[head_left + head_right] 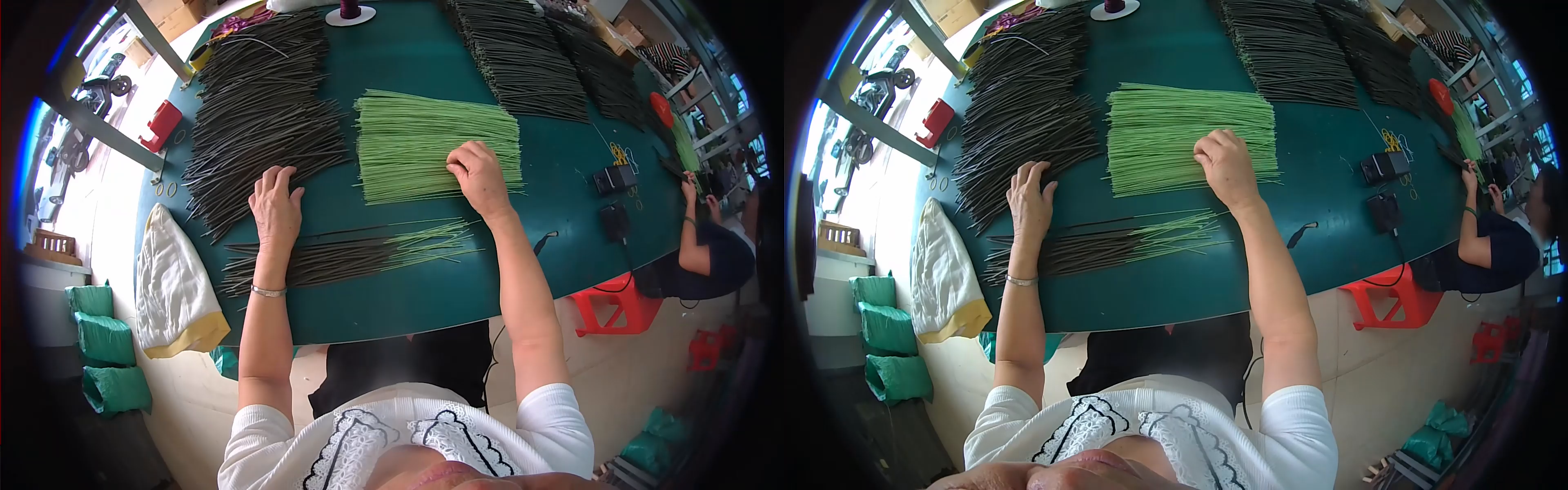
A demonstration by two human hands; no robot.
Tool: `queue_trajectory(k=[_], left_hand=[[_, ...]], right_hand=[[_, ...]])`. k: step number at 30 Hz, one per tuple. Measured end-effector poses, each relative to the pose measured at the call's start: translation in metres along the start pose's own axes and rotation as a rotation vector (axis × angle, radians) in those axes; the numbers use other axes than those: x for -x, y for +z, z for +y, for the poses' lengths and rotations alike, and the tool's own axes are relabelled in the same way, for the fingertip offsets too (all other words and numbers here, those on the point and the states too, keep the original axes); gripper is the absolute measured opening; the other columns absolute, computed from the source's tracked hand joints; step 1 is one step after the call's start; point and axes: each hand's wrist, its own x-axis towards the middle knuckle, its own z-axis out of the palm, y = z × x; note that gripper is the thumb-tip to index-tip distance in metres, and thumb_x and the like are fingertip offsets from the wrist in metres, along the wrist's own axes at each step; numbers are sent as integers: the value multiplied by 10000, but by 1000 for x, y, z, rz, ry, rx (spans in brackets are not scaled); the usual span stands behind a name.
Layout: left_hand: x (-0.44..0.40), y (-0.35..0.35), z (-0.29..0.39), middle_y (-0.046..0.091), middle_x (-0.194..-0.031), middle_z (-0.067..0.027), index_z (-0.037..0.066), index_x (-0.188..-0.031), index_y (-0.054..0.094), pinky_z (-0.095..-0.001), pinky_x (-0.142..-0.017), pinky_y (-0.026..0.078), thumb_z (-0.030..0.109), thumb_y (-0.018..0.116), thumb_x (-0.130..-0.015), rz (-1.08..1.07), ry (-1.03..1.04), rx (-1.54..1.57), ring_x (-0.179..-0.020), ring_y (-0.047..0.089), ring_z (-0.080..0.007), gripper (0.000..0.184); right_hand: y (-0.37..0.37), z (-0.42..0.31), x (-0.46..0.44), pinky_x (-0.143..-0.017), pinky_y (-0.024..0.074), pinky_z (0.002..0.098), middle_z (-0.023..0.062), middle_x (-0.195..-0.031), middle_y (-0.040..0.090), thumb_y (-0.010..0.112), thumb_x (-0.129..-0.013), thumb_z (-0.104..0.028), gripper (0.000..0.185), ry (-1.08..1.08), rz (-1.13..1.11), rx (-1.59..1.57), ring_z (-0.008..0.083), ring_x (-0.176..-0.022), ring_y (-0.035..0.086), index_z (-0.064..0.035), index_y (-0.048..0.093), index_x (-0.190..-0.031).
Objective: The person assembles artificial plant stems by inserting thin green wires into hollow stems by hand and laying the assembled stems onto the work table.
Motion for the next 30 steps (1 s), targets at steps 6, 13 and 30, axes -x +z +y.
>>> queue_trajectory(k=[6, 13, 30], left_hand=[[0, 6, -6, 642, -996, -44, 88, -988, 688, -405, -862, 481, 98, 712, -862, -36, 16, -42, -987, 613, -264, 129], [-1, 6, -5, 653, -926, -46, 92, -956, 674, -403, -855, 469, 107, 717, -862, -47, 0, -44, -950, 622, -258, 104], [0, -21, 8, 696, -867, -101, 23, -1085, 726, -346, -744, 532, 75, 649, -950, -92, -162, 473, -791, 658, -243, 164]], right_hand=[[8, 0, -1, -842, 450, 397, 38, -891, 605, 658, -886, -75, 38, -101, 13, 161, 261, -917, 570, -74, 620, -878], [0, -2, -3, -840, 449, 401, 49, -903, 609, 675, -881, -81, 71, -139, -24, 162, 261, -921, 576, -80, 621, -926], [-4, -12, -7, -820, 454, 369, 32, -857, 648, 703, -867, -69, 50, -172, 166, 48, 245, -876, 600, -86, 674, -903]])
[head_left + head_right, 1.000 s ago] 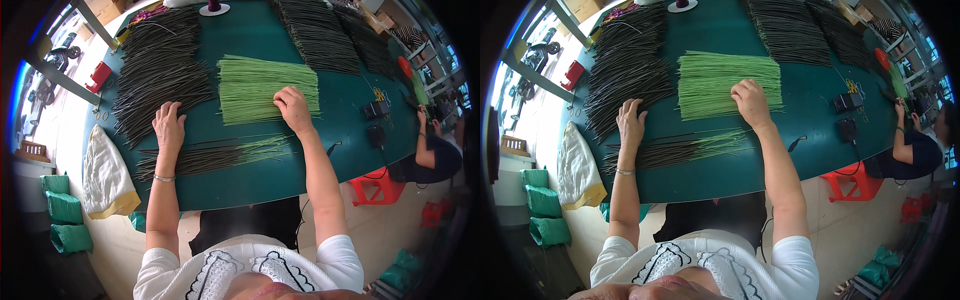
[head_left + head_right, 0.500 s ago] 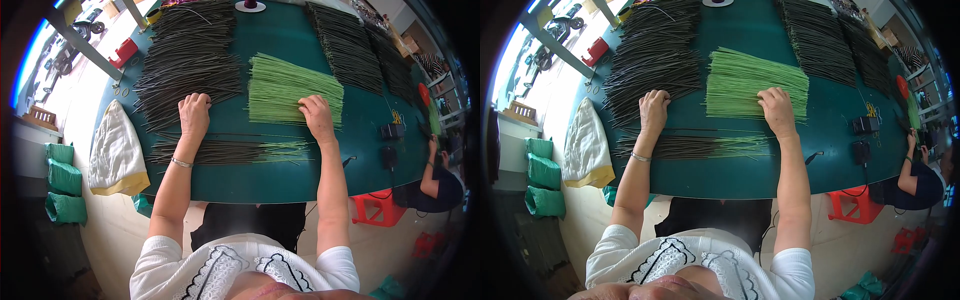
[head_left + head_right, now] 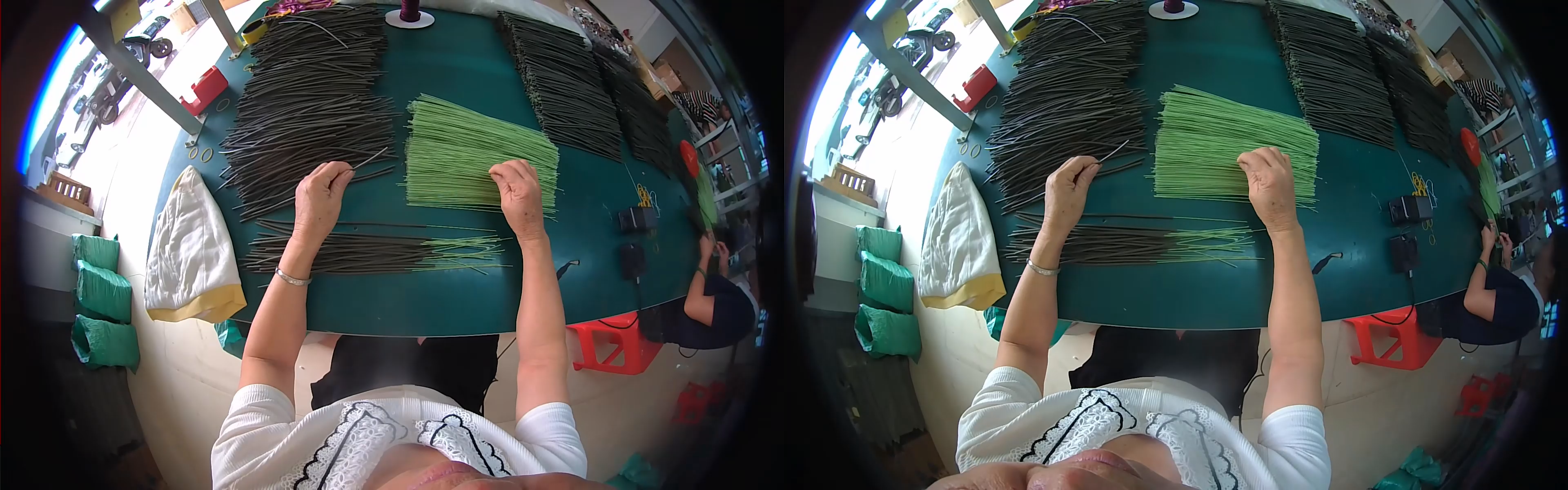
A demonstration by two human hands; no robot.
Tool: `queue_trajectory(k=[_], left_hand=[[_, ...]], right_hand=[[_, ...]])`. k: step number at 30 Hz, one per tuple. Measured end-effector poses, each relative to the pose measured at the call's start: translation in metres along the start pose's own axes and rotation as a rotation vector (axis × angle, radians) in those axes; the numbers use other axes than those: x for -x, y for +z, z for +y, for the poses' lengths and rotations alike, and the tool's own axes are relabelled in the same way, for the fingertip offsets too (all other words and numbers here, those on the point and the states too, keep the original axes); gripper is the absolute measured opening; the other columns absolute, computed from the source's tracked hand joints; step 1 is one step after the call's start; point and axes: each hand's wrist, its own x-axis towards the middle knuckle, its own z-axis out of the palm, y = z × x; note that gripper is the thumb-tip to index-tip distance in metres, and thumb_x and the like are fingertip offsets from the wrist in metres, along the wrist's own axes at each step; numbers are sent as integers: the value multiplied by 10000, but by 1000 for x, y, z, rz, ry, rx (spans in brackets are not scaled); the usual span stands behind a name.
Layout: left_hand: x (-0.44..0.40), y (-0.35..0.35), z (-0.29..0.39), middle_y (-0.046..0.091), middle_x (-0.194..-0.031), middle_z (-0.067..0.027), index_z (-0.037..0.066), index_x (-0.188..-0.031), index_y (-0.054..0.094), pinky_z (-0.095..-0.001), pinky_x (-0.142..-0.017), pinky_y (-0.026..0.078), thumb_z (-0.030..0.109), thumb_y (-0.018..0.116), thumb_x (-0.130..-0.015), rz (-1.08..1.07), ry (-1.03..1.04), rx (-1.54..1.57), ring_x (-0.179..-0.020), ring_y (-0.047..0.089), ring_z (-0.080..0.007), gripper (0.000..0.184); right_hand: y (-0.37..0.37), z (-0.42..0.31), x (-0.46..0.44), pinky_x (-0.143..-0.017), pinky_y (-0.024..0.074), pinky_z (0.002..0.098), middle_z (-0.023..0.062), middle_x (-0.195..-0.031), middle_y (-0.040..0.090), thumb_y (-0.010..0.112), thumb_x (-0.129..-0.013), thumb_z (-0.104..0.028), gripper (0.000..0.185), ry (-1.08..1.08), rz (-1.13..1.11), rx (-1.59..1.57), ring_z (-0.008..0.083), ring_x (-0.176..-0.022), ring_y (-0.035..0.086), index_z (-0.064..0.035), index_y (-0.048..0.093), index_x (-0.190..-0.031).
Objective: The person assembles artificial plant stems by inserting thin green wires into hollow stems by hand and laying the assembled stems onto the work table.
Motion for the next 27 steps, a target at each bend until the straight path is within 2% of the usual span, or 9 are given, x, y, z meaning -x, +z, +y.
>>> queue_trajectory(k=[2, 5, 9, 11, 15, 17, 27], left_hand=[[2, 7, -3, 714, -885, -94, 33, -1083, 741, -316, -694, 528, 96, 671, -943, -9, 33, 132, -739, 661, -207, 168], [6, 8, 11, 717, -884, -84, 26, -1056, 749, -307, -690, 521, 116, 686, -939, 0, 51, 153, -746, 659, -188, 161], [7, 4, 13, 724, -894, -87, 23, -1039, 752, -301, -689, 519, 121, 687, -942, -54, 19, 117, -750, 662, -189, 153], [7, 2, 12, 729, -952, -86, -9, -1070, 734, -258, -771, 517, 107, 667, -961, -112, -13, 109, -840, 653, -148, 173], [6, 4, 9, 732, -959, -87, -13, -1066, 734, -263, -779, 519, 111, 669, -960, -77, -1, 131, -858, 662, -158, 176], [6, 7, 5, 734, -909, -84, 20, -1028, 749, -300, -705, 527, 134, 686, -946, -19, 58, 145, -769, 674, -189, 153], [7, 4, 9, 732, -916, -87, 15, -1021, 745, -299, -718, 530, 145, 688, -943, -49, 41, 126, -786, 677, -193, 161]], right_hand=[[-1, -3, 0, -807, 454, 362, 29, -863, 649, 715, -864, -63, 63, 43, 23, -111, 245, -860, 596, -81, 673, -907], [-7, -10, -2, -790, 479, 342, 52, -870, 642, 719, -870, -32, 76, 41, 19, -170, 242, -855, 596, -45, 664, -921], [-4, -13, -2, -788, 458, 352, 29, -863, 644, 730, -856, -51, 87, 59, 38, -216, 241, -838, 590, -73, 667, -911], [-4, -14, -2, -790, 458, 353, 30, -861, 642, 730, -856, -49, 88, 66, 51, -231, 242, -836, 592, -72, 665, -911], [-5, -11, 0, -789, 458, 354, 31, -860, 639, 728, -859, -53, 83, 70, 40, -235, 241, -839, 592, -72, 666, -911], [-5, -11, 0, -789, 458, 354, 32, -850, 636, 727, -862, -57, 79, 77, 27, -230, 239, -836, 590, -72, 668, -913], [-6, -12, 0, -788, 453, 352, 31, -831, 631, 715, -872, -68, 55, 67, -10, -235, 240, -820, 576, -67, 675, -910]])
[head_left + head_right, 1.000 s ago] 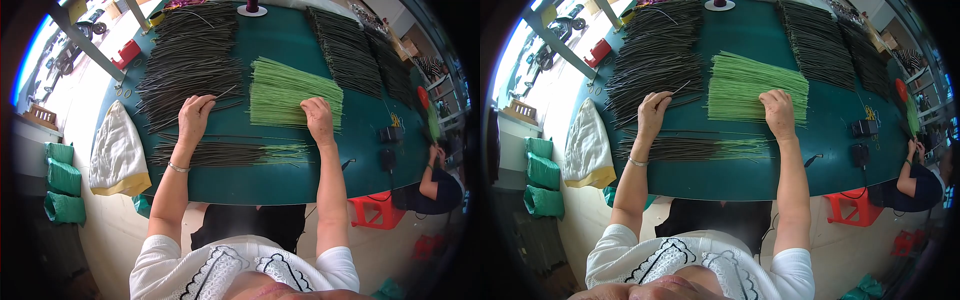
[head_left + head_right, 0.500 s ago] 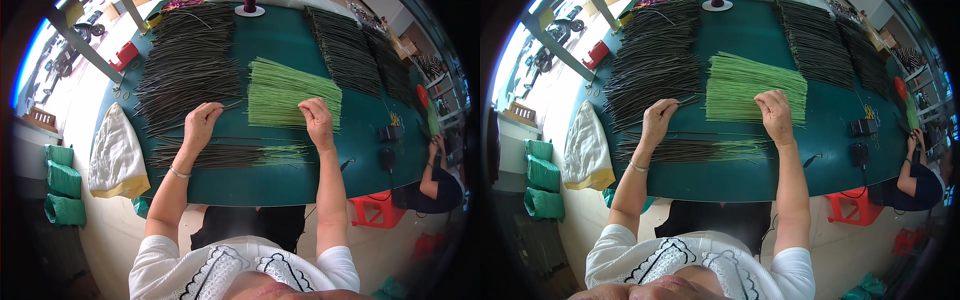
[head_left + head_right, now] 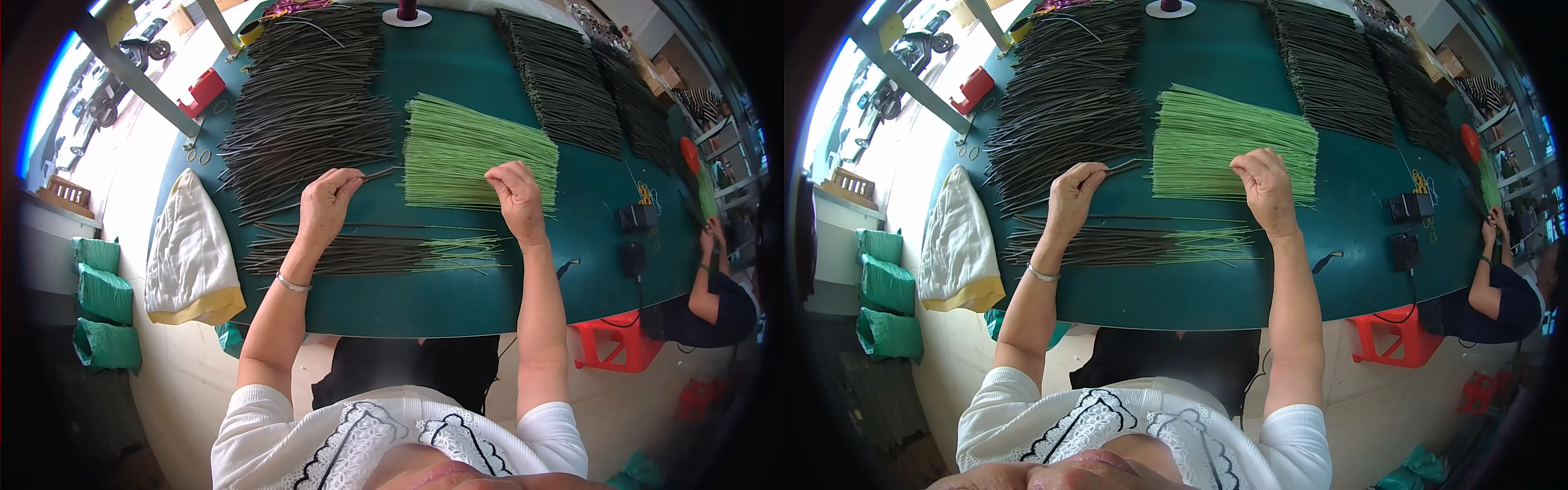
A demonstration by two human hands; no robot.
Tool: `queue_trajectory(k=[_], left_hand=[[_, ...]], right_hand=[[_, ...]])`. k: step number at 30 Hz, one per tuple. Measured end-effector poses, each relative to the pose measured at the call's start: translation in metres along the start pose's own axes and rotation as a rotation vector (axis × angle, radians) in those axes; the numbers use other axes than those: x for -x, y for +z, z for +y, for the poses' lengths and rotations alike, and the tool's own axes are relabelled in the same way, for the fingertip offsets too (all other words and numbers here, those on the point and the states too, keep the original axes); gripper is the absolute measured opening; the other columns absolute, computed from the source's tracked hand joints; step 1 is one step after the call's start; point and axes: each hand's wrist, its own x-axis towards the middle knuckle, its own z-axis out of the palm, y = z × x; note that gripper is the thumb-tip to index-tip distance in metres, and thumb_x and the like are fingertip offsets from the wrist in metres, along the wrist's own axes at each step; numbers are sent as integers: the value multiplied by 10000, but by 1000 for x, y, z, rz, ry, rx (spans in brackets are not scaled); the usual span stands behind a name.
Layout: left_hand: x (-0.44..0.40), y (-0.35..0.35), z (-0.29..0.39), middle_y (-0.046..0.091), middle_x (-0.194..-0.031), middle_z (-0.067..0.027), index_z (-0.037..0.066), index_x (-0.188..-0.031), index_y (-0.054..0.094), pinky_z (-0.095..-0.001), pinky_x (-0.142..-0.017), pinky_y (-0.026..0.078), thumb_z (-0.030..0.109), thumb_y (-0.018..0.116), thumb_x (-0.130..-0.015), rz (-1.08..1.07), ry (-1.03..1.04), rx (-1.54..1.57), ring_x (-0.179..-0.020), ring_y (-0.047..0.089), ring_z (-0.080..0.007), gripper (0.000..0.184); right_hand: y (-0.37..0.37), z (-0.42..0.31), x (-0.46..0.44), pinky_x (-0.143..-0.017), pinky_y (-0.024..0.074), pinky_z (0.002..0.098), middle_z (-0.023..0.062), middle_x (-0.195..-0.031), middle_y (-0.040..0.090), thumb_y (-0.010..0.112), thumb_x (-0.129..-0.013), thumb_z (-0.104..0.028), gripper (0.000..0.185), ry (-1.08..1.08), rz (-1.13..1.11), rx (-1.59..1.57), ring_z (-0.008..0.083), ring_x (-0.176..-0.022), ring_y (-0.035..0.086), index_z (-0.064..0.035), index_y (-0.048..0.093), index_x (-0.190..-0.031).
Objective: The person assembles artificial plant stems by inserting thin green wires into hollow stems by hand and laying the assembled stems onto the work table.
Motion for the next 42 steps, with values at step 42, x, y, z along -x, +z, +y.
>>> queue_trajectory(k=[42], left_hand=[[3, -6, -1, 726, -870, -121, 18, -976, 755, -341, -667, 521, 132, 668, -933, -124, 20, -87, -707, 670, -248, 149]], right_hand=[[-12, -10, -2, -699, 513, 346, 25, -811, 623, 751, -813, -22, 116, -58, -38, 19, 227, -805, 583, -74, 712, -909]])
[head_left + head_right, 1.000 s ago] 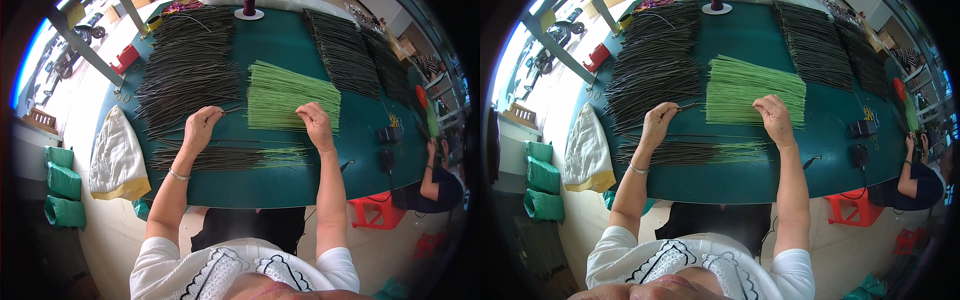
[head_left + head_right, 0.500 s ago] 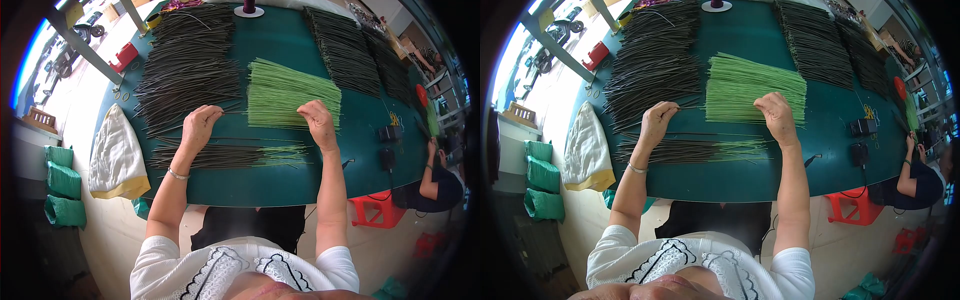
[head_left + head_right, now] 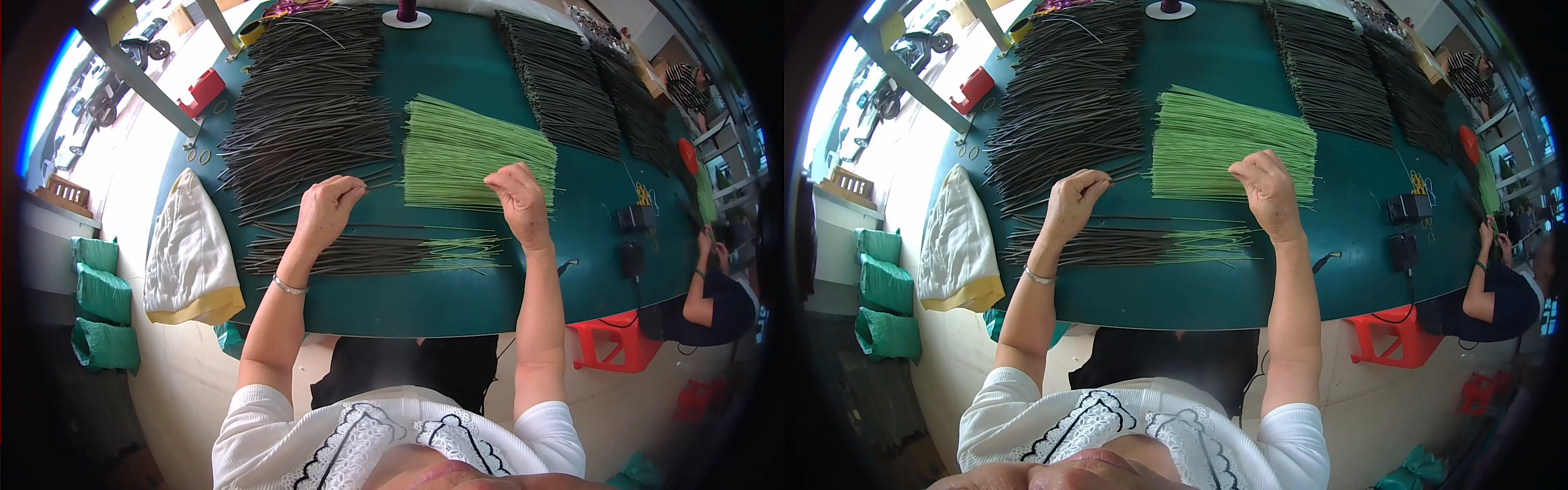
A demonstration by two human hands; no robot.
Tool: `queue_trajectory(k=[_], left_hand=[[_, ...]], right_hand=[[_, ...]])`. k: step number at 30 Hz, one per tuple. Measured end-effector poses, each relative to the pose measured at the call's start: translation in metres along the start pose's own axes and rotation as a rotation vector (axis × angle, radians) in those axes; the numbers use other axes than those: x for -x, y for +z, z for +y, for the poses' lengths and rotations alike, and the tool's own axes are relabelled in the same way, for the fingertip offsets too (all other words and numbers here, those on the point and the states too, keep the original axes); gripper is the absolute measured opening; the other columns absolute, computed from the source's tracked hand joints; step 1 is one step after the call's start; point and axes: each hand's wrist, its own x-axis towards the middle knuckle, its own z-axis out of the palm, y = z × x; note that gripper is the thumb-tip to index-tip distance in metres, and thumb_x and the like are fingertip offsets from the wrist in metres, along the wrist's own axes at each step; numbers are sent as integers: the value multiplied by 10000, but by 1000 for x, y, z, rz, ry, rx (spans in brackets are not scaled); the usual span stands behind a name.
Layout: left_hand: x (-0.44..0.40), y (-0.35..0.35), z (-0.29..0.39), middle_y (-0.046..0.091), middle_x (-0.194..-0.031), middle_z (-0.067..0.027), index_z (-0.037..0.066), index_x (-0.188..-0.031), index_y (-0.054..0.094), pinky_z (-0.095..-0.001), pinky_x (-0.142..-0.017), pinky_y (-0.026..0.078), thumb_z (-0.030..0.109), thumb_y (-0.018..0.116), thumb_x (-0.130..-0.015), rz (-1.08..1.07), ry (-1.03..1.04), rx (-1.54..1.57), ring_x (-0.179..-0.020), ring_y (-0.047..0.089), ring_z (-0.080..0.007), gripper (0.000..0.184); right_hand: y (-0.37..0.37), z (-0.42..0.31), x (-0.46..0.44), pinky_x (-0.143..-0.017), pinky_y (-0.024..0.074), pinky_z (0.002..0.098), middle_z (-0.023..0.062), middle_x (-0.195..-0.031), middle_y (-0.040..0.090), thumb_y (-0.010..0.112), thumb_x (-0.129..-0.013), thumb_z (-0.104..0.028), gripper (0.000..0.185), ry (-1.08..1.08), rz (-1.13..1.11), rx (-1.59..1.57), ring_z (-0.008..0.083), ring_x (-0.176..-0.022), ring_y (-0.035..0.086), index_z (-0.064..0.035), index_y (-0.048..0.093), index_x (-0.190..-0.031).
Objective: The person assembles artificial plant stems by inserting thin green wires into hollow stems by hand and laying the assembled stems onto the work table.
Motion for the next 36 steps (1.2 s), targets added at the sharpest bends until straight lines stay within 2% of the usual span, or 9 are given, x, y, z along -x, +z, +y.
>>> queue_trajectory(k=[6, 8, 13, 19, 26, 30, 32, 34, 36], left_hand=[[0, -4, 3, 669, -862, -94, -7, -986, 746, -332, -720, 507, 105, 685, -927, -63, 104, -93, -769, 629, -218, 141], [1, -6, 6, 644, -858, -101, 18, -949, 762, -387, -764, 498, 114, 703, -898, -29, 150, -141, -852, 608, -278, 123], [2, -9, 9, 637, -875, -96, 14, -959, 759, -391, -802, 506, 111, 699, -900, -35, 130, -155, -867, 615, -279, 128], [2, -13, 13, 627, -869, -92, -26, -976, 737, -332, -716, 492, 63, 679, -916, -87, 65, -15, -768, 608, -207, 122], [10, 6, 34, 637, -855, -93, -23, -987, 742, -334, -680, 481, 60, 693, -906, -225, 165, 11, -748, 604, -211, 125], [7, -2, 28, 652, -867, -104, -21, -985, 744, -356, -673, 510, 65, 697, -905, -175, 33, 24, -749, 632, -257, 127], [9, -3, 28, 652, -846, -108, -18, -967, 750, -361, -686, 517, 70, 705, -893, -179, 1, 20, -749, 631, -265, 124], [10, 1, 27, 657, -812, -111, -14, -930, 755, -374, -701, 522, 86, 719, -871, -220, 145, -33, -756, 633, -277, 121], [11, 2, 28, 656, -820, -93, -12, -960, 768, -337, -657, 499, 73, 727, -872, -298, 192, -52, -720, 611, -219, 128]], right_hand=[[-2, -2, 2, -685, 519, 334, 31, -795, 617, 753, -815, -14, 111, 46, -42, -38, 222, -806, 593, -67, 715, -904], [-6, -4, 1, -688, 519, 333, 32, -794, 615, 756, -815, -14, 95, 84, -101, -78, 220, -805, 596, -60, 717, -888], [0, -10, 2, -702, 516, 333, 32, -789, 622, 754, -828, -28, 72, 105, -173, -93, 210, -798, 594, -48, 719, -888], [-4, -12, 1, -707, 507, 325, 46, -807, 643, 740, -847, -23, 66, 193, -226, -266, 209, -805, 608, -34, 713, -906], [26, -45, 3, -746, 519, 331, 56, -872, 676, 729, -861, -24, 76, 93, -287, -298, 218, -863, 622, -15, 695, -928], [5, -30, -1, -728, 511, 338, 57, -841, 665, 735, -851, -30, 70, 72, -176, -151, 220, -824, 615, -13, 694, -905], [-1, -23, 0, -753, 524, 373, 60, -852, 670, 725, -842, -53, 40, 216, -315, -119, 245, -823, 633, -28, 704, -866], [6, -30, 3, -742, 517, 382, 57, -809, 665, 729, -842, -73, 49, 195, -326, -152, 243, -795, 633, -31, 706, -837], [15, -40, 5, -693, 488, 353, 56, -783, 647, 740, -847, -61, 69, 120, -456, -296, 230, -752, 600, -7, 698, -845]])
